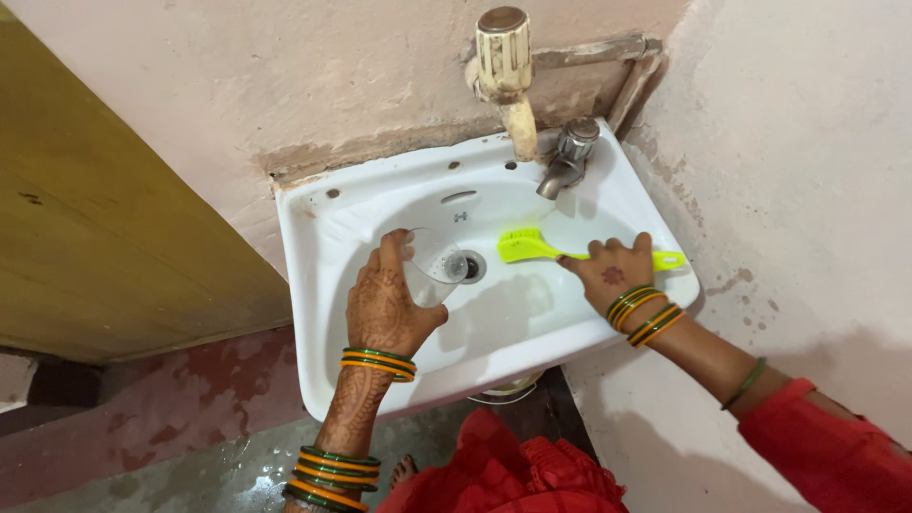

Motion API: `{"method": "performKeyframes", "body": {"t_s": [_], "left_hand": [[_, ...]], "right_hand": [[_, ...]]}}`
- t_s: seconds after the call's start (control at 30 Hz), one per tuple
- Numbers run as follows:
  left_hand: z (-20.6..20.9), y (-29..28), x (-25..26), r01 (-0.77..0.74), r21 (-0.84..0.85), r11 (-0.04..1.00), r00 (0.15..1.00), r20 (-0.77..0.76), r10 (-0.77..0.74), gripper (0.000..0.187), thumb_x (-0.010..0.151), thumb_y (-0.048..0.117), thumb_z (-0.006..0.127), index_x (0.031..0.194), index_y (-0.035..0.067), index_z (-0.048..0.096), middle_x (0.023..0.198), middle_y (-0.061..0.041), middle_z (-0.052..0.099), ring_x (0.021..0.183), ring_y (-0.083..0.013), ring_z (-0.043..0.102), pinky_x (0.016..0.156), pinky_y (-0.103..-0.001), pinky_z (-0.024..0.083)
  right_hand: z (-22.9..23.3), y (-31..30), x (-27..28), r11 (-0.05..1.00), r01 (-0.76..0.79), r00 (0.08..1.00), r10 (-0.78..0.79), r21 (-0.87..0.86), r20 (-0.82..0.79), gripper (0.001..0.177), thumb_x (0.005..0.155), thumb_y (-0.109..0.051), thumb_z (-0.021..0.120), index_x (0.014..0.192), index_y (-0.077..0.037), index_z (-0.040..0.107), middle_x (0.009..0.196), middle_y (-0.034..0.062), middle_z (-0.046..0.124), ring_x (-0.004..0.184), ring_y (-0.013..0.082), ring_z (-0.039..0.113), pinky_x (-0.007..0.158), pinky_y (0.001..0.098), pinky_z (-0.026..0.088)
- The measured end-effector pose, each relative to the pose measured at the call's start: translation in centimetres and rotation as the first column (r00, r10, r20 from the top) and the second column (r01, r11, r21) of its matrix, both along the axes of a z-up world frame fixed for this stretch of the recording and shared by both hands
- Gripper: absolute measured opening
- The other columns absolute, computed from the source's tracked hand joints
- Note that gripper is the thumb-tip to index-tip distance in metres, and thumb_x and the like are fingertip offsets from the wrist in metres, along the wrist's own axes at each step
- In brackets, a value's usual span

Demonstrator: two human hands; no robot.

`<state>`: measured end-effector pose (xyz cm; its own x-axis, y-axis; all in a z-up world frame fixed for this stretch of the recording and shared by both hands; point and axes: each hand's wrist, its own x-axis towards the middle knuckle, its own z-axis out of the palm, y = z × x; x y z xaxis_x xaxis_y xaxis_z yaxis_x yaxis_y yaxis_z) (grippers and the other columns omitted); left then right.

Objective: The person scrubs the surface of a sink and the faucet using a brush, while holding a glass in their other hand.

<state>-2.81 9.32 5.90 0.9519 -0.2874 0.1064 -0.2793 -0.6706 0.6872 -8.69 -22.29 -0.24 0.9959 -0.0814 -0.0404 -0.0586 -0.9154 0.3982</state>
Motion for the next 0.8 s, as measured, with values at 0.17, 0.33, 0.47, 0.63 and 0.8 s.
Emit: {"method": "performKeyframes", "body": {"t_s": [0.17, 0.33, 0.47, 0.63, 0.8], "left_hand": [[0.2, 0.8, -0.2, -0.034, 0.016, 0.999, 0.999, -0.018, 0.034, 0.095, 0.052, 0.013, 0.087, 0.137, 0.015, 0.044, 0.127, -0.012, 0.064, 0.111, -0.037, 0.062, 0.092, -0.049, 0.052], [-0.5, 0.7, 0.0, -0.033, -0.028, 0.999, 0.999, 0.002, 0.033, 0.096, 0.051, 0.014, 0.087, 0.137, 0.013, 0.044, 0.126, -0.013, 0.064, 0.112, -0.037, 0.063, 0.092, -0.049, 0.052], [-0.9, -0.1, 0.0, -0.043, -0.01, 0.999, 0.999, -0.019, 0.043, 0.095, 0.053, 0.013, 0.087, 0.138, 0.014, 0.044, 0.127, -0.013, 0.064, 0.112, -0.037, 0.062, 0.093, -0.049, 0.052], [-1.3, 0.0, 0.2, -0.029, -0.03, 0.999, 1.0, 0.002, 0.029, 0.095, 0.052, 0.013, 0.087, 0.136, 0.014, 0.045, 0.126, -0.013, 0.064, 0.113, -0.0375, 0.062, 0.092, -0.05, 0.052], [-2.0, 0.6, 1.1, -0.053, -0.018, 0.998, 0.998, 0.033, 0.053, 0.095, 0.051, 0.014, 0.088, 0.136, 0.013, 0.045, 0.125, -0.013, 0.064, 0.111, -0.0381, 0.063, 0.092, -0.05, 0.051]], "right_hand": [[2.8, -2.0, -3.5, 0.984, 0.157, 0.986, -0.151, 0.088, -0.077, 0.057, 0.086, -0.017, 0.061, 0.133, -0.05, 0.062, 0.098, -0.0018, 0.07, 0.099, 0.0198, 0.067, 0.103, 0.0634, 0.037], [9.4, -3.0, -5.9, 0.888, 0.451, 0.864, -0.41, 0.087, -0.291, 0.062, 0.088, -0.02, 0.058, 0.139, -0.056, 0.056, 0.113, -0.0009, 0.073, 0.101, 0.0196, 0.073, 0.094, 0.0495, 0.053], [8.4, -2.2, -2.8, 0.81, 0.552, 0.798, -0.444, 0.197, -0.408, 0.06, 0.093, -0.026, 0.051, 0.147, -0.053, 0.054, 0.099, 0.0116, 0.082, 0.087, 0.0258, 0.081, 0.082, 0.04, 0.063], [3.0, 1.3, 4.0, 0.779, 0.441, 0.886, -0.295, 0.447, -0.358, 0.056, 0.086, -0.025, 0.053, 0.137, -0.047, 0.064, 0.111, 0.0115, 0.077, 0.102, 0.0319, 0.074, 0.099, 0.0453, 0.056], [1.6, 3.5, 3.8, 0.802, 0.394, 0.885, -0.2, 0.45, -0.42, 0.058, 0.087, -0.022, 0.05, 0.139, -0.045, 0.063, 0.117, 0.0126, 0.076, 0.107, 0.033, 0.073, 0.104, 0.0446, 0.053]]}}
